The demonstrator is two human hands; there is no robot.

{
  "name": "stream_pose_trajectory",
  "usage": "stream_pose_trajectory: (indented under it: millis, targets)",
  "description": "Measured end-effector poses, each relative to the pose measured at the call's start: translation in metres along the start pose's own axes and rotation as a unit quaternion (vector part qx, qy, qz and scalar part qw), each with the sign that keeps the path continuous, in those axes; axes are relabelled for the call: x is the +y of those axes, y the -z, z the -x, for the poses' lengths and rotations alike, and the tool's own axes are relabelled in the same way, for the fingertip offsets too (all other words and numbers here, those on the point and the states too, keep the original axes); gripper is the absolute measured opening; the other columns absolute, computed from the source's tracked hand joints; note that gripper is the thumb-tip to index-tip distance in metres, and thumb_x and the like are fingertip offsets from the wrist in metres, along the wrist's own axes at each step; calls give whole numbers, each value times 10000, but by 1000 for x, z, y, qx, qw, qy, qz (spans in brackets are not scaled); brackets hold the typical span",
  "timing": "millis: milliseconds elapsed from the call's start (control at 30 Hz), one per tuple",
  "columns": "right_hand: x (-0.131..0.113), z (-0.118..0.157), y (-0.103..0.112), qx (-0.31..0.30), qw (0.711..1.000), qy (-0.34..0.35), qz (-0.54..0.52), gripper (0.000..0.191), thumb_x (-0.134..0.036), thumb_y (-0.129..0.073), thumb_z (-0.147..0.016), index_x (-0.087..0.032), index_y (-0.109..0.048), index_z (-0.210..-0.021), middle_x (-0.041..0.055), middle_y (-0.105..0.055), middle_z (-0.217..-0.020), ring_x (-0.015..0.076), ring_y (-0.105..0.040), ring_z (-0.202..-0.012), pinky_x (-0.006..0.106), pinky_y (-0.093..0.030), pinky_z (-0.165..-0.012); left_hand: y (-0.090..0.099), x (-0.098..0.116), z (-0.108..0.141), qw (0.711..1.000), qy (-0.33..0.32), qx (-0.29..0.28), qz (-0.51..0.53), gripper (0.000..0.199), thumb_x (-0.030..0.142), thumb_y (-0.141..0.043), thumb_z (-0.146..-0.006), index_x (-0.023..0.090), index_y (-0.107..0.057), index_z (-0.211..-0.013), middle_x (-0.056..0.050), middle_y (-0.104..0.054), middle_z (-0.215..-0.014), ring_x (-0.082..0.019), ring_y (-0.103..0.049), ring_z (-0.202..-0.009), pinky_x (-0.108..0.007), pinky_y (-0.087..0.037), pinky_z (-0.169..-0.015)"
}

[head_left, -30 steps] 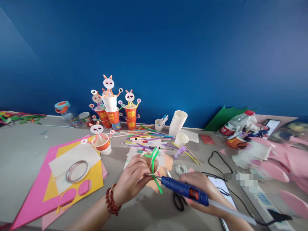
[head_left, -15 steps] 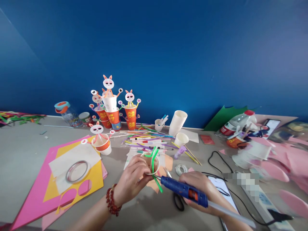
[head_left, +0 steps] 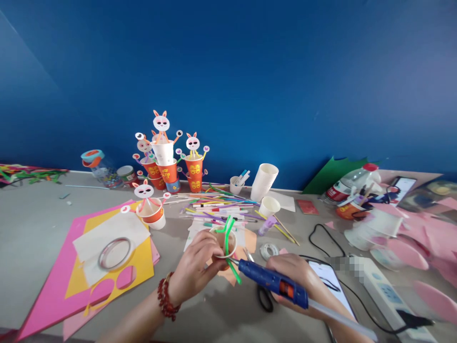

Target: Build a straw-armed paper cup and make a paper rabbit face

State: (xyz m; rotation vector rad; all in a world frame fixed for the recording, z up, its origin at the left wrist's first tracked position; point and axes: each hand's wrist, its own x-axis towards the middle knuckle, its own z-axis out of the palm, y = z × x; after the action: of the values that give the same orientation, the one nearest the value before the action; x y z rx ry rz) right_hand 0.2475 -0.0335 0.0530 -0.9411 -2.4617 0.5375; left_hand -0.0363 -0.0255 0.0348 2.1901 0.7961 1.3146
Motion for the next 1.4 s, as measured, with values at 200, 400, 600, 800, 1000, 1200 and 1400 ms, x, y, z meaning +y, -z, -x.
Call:
stream_pose_trajectory:
  millis: [200,400,600,800,1000,1200,1400]
  targets:
    - [-1,-1,1,7,1000,11,9,457,-614,-356,-949,-220,-517,-783,20,-565,-639,172,-534,-580,280,-373,-610,1,2,-1,1000,10,-2,-1,64,145,-614,-919,188,-567,-913,-46,-635,-829,-197,-539,-873,-339,-473,-802]
    - [0,-3,0,16,1000,24,13,455,-589,-344,-960,-214,-522,-775,23,-573,-632,168,-537,-574,278,-354,-573,0,1,-1,1000,10,5,0,71,139,-616,-915,188,-567,-899,-48,-626,-837,-194,-542,-874,-337,-476,-801]
    - [1,-3,-2,26,999,19,15,476,-607,-356,-952,-211,-529,-752,19,-564,-613,162,-527,-555,279,-371,-582,0,-1,0,1000,11,0,-7,74,147,-623,-913,192,-564,-906,-46,-629,-841,-196,-542,-883,-338,-479,-803]
    - [-3,-4,1,11,1000,21,14,435,-566,-392,-950,-204,-539,-759,19,-567,-627,160,-538,-576,269,-373,-599,0,0,0,1000,9,8,-11,103,131,-641,-902,191,-558,-912,-44,-620,-840,-191,-538,-879,-334,-480,-796]
    - [-6,-3,4,-8,999,13,45,351,-470,-405,-975,-206,-528,-779,15,-582,-657,162,-564,-610,265,-363,-607,0,-3,2,1000,3,5,-24,97,144,-646,-901,190,-563,-921,-47,-625,-841,-200,-535,-893,-354,-479,-819]
    - [-13,-3,11,0,997,19,69,247,-318,-403,-984,-220,-538,-802,22,-601,-663,178,-575,-598,279,-384,-582,1,-2,2,1000,0,2,-29,90,125,-622,-911,194,-564,-910,-44,-632,-835,-195,-537,-873,-359,-481,-810]
    - [-10,7,14,80,996,21,-42,319,-515,-530,-916,-216,-639,-894,77,-698,-756,225,-671,-678,303,-510,-635,2,-4,4,999,-3,7,-34,87,128,-625,-908,191,-566,-914,-41,-628,-833,-197,-537,-881,-357,-486,-806]
